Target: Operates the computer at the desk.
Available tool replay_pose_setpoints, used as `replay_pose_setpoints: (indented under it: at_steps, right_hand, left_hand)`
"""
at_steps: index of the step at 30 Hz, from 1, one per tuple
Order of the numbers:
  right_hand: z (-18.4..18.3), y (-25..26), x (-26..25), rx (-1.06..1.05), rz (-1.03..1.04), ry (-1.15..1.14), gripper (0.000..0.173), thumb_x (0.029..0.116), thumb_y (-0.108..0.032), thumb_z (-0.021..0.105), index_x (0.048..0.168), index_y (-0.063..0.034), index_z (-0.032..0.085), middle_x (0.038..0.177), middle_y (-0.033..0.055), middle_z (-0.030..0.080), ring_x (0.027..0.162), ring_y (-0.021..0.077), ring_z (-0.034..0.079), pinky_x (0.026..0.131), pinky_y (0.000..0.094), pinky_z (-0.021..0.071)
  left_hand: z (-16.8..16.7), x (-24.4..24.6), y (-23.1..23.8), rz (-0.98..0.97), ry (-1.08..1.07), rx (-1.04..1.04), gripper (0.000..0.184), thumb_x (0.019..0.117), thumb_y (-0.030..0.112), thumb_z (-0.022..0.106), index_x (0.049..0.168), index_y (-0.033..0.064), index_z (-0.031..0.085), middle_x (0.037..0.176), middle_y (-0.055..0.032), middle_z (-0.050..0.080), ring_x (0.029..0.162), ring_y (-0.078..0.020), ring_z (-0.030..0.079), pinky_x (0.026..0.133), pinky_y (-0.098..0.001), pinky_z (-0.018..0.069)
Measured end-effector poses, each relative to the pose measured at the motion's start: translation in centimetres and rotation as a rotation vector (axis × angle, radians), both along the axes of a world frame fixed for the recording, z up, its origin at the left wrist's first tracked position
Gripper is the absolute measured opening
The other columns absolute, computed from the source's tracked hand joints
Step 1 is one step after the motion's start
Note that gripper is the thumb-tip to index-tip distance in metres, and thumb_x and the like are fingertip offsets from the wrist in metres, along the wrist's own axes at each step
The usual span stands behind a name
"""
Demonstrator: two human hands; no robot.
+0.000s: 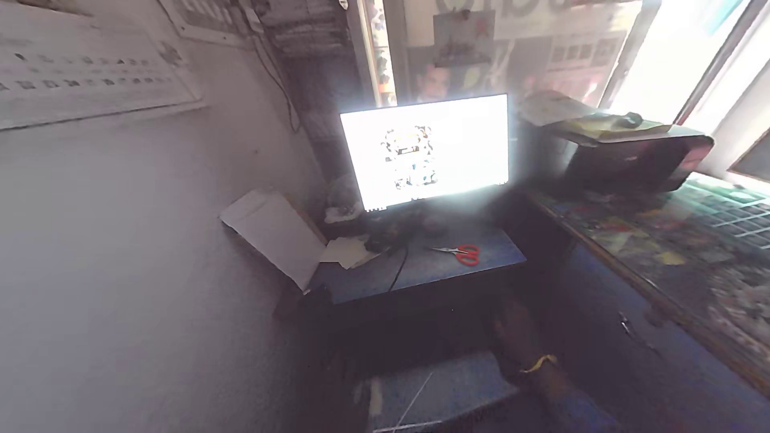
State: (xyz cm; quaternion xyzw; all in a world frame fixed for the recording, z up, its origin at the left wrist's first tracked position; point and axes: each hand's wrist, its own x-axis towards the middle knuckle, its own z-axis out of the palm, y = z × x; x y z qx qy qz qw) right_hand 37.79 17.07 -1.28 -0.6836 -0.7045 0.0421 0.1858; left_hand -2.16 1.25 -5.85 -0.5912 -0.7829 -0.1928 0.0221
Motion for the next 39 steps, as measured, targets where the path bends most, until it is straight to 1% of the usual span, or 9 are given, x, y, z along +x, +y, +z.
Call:
replay_pose_setpoints:
  at_steps: [4,8,11,13,15,18,23,30,39]
  right_hand:
    - [-0.1,-0.2,0.1,-0.018,0.0,0.009,0.055,0.0995,-0.036,0.052,0.147,-0.0094,0.054,0.146,0.0195,0.056,0.135,0.0368,0.055,0.113,0.0534,0.044]
    - [-0.2,-0.3,0.1,-0.019,-0.004,0.01,0.055,0.0997,-0.036,0.052,0.148,-0.0094,0.053,0.148,0.0195,0.055,0.136,0.0367,0.053,0.113,0.053,0.0441]
    - [-0.3,-0.3,0.1,-0.016,-0.003,-0.007,0.055,0.1001,-0.037,0.051,0.148,-0.0091,0.053,0.149,0.0191,0.054,0.136,0.0362,0.053,0.113,0.0526,0.0441]
    - [-0.3,-0.3,0.1,-0.017,-0.007,-0.007,0.056,0.1,-0.037,0.051,0.148,-0.0089,0.053,0.15,0.0187,0.053,0.138,0.0359,0.052,0.113,0.052,0.0435]
    - [-0.3,-0.4,0.1,-0.021,-0.011,-0.007,0.057,0.1003,-0.038,0.051,0.149,-0.0094,0.052,0.151,0.0182,0.052,0.139,0.0355,0.051,0.114,0.0515,0.043]
    - [-0.6,-0.3,0.1,0.0,-0.003,0.002,0.056,0.1002,-0.037,0.051,0.149,-0.0093,0.053,0.151,0.0184,0.052,0.139,0.0358,0.051,0.115,0.0509,0.0425]
    - [-0.7,-0.2,0.2,0.011,0.022,-0.002,0.054,0.1001,-0.038,0.05,0.145,-0.0084,0.056,0.148,0.0177,0.056,0.138,0.034,0.052,0.116,0.0507,0.0419]
    - [-1.7,-0.2,0.5,0.063,0.083,-0.017,0.051,0.102,-0.038,0.047,0.143,-0.0101,0.059,0.148,0.0147,0.057,0.141,0.0323,0.05,0.118,0.0493,0.0389]
    - [-1.9,-0.1,0.7,0.074,0.106,-0.048,0.048,0.1014,-0.036,0.048,0.14,-0.0122,0.063,0.147,0.0152,0.057,0.139,0.033,0.051,0.116,0.0496,0.0411]
  left_hand:
    - [-0.2,0.1,-0.1,0.017,0.024,-0.012,0.067,0.0998,0.056,0.04,0.151,0.0146,0.049,0.16,-0.0239,0.038,0.151,-0.041,0.031,0.123,-0.0579,0.0256]
    - [-0.6,0.0,0.0,0.019,0.033,-0.015,0.068,0.1002,0.056,0.039,0.153,0.014,0.047,0.16,-0.0254,0.037,0.151,-0.0427,0.032,0.122,-0.0592,0.0267]
    - [0.3,0.2,-0.2,0.009,0.034,-0.045,0.069,0.1009,0.056,0.037,0.155,0.0138,0.045,0.161,-0.026,0.036,0.151,-0.0429,0.032,0.121,-0.0597,0.0268]
    - [0.4,0.3,-0.4,-0.007,0.018,-0.036,0.068,0.1016,0.054,0.04,0.156,0.0131,0.042,0.163,-0.025,0.032,0.152,-0.0418,0.029,0.123,-0.0589,0.0233]
    - [-0.1,0.2,-0.6,-0.028,-0.009,-0.022,0.069,0.1024,0.053,0.044,0.157,0.0117,0.04,0.166,-0.0221,0.028,0.155,-0.0394,0.022,0.126,-0.0564,0.0176]
    - [-1.3,-0.2,-0.3,-0.031,0.009,0.004,0.071,0.1016,0.055,0.043,0.157,0.0106,0.04,0.165,-0.0211,0.029,0.155,-0.0388,0.022,0.126,-0.0564,0.0177]
    - [-0.5,0.0,-0.4,-0.032,-0.007,0.002,0.069,0.1022,0.054,0.044,0.156,0.0107,0.042,0.165,-0.0218,0.03,0.155,-0.0398,0.023,0.126,-0.0556,0.0172]
    - [-0.9,-0.3,-0.3,-0.042,-0.007,-0.004,0.071,0.1016,0.055,0.043,0.157,0.0109,0.04,0.165,-0.0221,0.029,0.155,-0.0403,0.021,0.126,-0.0551,0.0152]
    - [-1.2,-0.3,-0.3,-0.029,-0.002,-0.007,0.071,0.1005,0.054,0.046,0.157,0.0115,0.041,0.165,-0.0213,0.029,0.155,-0.0397,0.023,0.126,-0.0566,0.0174]
